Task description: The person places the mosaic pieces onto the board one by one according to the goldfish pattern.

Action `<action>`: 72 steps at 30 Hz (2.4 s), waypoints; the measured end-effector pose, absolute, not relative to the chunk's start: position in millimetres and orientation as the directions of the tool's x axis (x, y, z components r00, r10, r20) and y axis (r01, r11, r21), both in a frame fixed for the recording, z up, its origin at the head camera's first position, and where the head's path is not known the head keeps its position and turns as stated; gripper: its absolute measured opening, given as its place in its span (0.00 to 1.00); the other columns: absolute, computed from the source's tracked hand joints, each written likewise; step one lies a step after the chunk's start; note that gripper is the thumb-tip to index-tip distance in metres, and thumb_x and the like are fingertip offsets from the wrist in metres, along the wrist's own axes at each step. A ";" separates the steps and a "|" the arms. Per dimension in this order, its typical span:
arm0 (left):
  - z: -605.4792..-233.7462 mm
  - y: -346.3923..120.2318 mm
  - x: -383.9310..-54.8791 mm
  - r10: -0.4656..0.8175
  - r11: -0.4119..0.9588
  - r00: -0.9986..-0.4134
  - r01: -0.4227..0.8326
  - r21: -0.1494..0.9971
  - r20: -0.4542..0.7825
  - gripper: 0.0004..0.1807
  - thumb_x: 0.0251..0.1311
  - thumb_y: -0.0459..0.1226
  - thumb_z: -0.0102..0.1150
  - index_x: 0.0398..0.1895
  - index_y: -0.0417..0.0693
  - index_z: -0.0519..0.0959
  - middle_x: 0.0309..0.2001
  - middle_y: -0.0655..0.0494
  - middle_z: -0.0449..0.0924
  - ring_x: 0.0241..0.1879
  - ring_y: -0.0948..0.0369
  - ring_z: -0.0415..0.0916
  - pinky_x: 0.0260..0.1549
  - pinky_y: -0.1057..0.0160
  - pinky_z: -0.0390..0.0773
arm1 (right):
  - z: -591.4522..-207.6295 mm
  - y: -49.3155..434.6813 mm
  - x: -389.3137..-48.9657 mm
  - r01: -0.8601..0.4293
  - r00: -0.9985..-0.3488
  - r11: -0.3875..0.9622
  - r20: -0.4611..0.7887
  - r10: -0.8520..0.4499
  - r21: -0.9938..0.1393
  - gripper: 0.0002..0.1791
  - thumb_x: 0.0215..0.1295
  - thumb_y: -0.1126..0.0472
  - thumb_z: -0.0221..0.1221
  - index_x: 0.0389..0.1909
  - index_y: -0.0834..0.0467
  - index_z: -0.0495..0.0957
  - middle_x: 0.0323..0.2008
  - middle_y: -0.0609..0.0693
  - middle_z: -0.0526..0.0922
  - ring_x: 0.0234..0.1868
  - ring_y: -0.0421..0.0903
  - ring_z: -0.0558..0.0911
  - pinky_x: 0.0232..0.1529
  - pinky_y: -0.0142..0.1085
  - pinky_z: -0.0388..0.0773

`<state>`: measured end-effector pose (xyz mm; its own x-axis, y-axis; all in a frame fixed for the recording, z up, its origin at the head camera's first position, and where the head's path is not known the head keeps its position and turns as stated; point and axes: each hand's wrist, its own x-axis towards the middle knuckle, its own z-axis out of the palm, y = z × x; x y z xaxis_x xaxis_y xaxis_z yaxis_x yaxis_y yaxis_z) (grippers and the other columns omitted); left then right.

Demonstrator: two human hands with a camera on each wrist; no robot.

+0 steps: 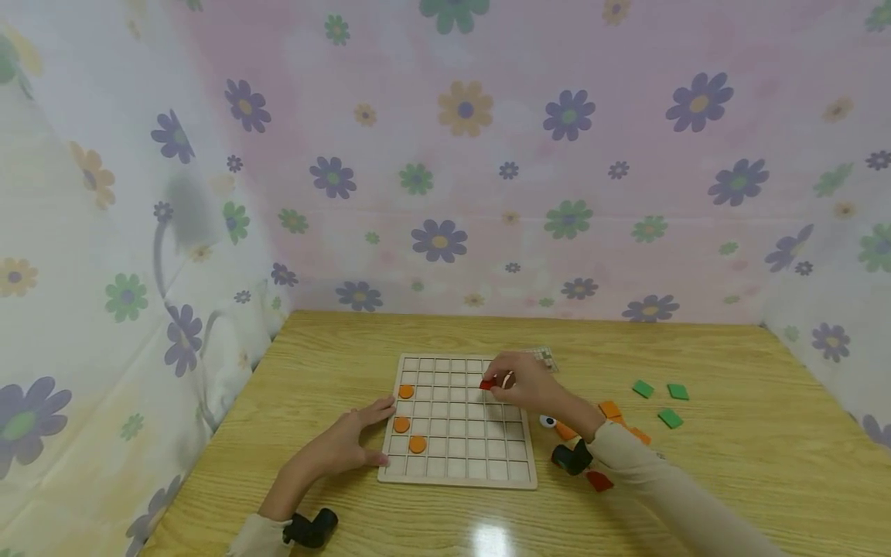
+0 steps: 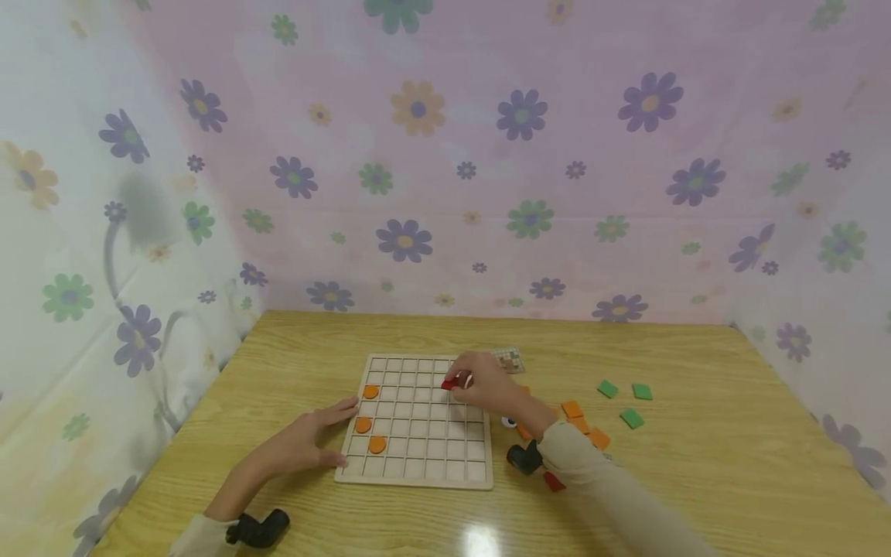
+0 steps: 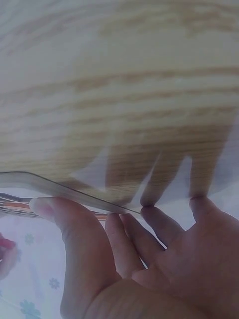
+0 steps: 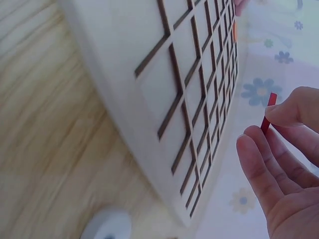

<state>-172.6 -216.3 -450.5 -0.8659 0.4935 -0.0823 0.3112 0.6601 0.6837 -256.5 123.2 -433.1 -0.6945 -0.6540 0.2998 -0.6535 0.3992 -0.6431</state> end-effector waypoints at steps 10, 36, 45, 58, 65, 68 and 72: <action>-450.1 -214.7 -171.7 0.492 0.653 -0.867 0.305 0.693 -0.083 0.44 0.49 0.39 0.71 0.69 0.39 0.61 0.72 0.47 0.51 0.71 0.46 0.48 0.64 0.35 0.39 | -440.9 94.6 -260.1 -0.636 -0.681 0.386 0.251 -0.688 -0.668 0.06 0.59 0.69 0.61 0.36 0.59 0.83 0.35 0.49 0.79 0.31 0.40 0.78 0.31 0.30 0.79; -452.8 -216.1 -173.2 0.483 0.663 -0.871 0.300 0.686 -0.085 0.43 0.49 0.39 0.71 0.69 0.39 0.62 0.72 0.49 0.51 0.71 0.48 0.47 0.65 0.35 0.39 | -450.9 42.1 -265.4 -0.634 -0.684 0.429 0.208 -0.700 -0.643 0.06 0.56 0.74 0.61 0.34 0.63 0.83 0.33 0.52 0.80 0.30 0.42 0.75 0.29 0.31 0.74; -456.5 -215.9 -172.5 0.480 0.668 -0.873 0.306 0.678 -0.080 0.44 0.49 0.40 0.71 0.69 0.40 0.63 0.72 0.49 0.52 0.71 0.48 0.48 0.64 0.35 0.40 | -451.8 41.1 -258.2 -0.623 -0.714 0.464 0.216 -0.666 -0.630 0.05 0.56 0.74 0.63 0.32 0.63 0.84 0.31 0.52 0.80 0.29 0.43 0.75 0.28 0.30 0.74; -453.9 -215.5 -171.3 0.494 0.658 -0.865 0.304 0.689 -0.090 0.44 0.49 0.38 0.71 0.69 0.38 0.61 0.72 0.48 0.51 0.71 0.48 0.46 0.65 0.37 0.38 | -447.6 51.6 -250.0 -0.613 -0.716 0.473 0.192 -0.671 -0.633 0.12 0.56 0.77 0.55 0.37 0.64 0.82 0.37 0.55 0.82 0.33 0.46 0.80 0.33 0.32 0.78; -452.6 -214.1 -172.3 0.483 0.664 -0.871 0.302 0.684 -0.085 0.43 0.49 0.37 0.71 0.69 0.38 0.61 0.72 0.48 0.51 0.71 0.47 0.46 0.65 0.37 0.39 | -434.6 78.1 -243.3 -0.632 -0.677 0.410 0.210 -0.706 -0.657 0.11 0.58 0.76 0.56 0.41 0.67 0.80 0.40 0.58 0.80 0.35 0.48 0.81 0.33 0.32 0.79; -452.9 -214.5 -172.7 0.479 0.667 -0.874 0.303 0.681 -0.080 0.43 0.49 0.37 0.71 0.69 0.39 0.62 0.72 0.48 0.52 0.71 0.47 0.47 0.65 0.37 0.40 | -428.9 91.2 -239.2 -0.634 -0.674 0.418 0.201 -0.711 -0.651 0.10 0.59 0.74 0.57 0.41 0.66 0.80 0.40 0.57 0.80 0.35 0.46 0.80 0.33 0.30 0.79; -452.5 -215.4 -172.2 0.480 0.664 -0.874 0.304 0.683 -0.079 0.44 0.49 0.38 0.71 0.69 0.39 0.62 0.72 0.47 0.52 0.71 0.46 0.47 0.65 0.36 0.41 | -424.4 108.1 -231.9 -0.632 -0.679 0.415 0.209 -0.704 -0.654 0.08 0.59 0.72 0.59 0.40 0.65 0.80 0.39 0.55 0.80 0.34 0.45 0.80 0.31 0.30 0.79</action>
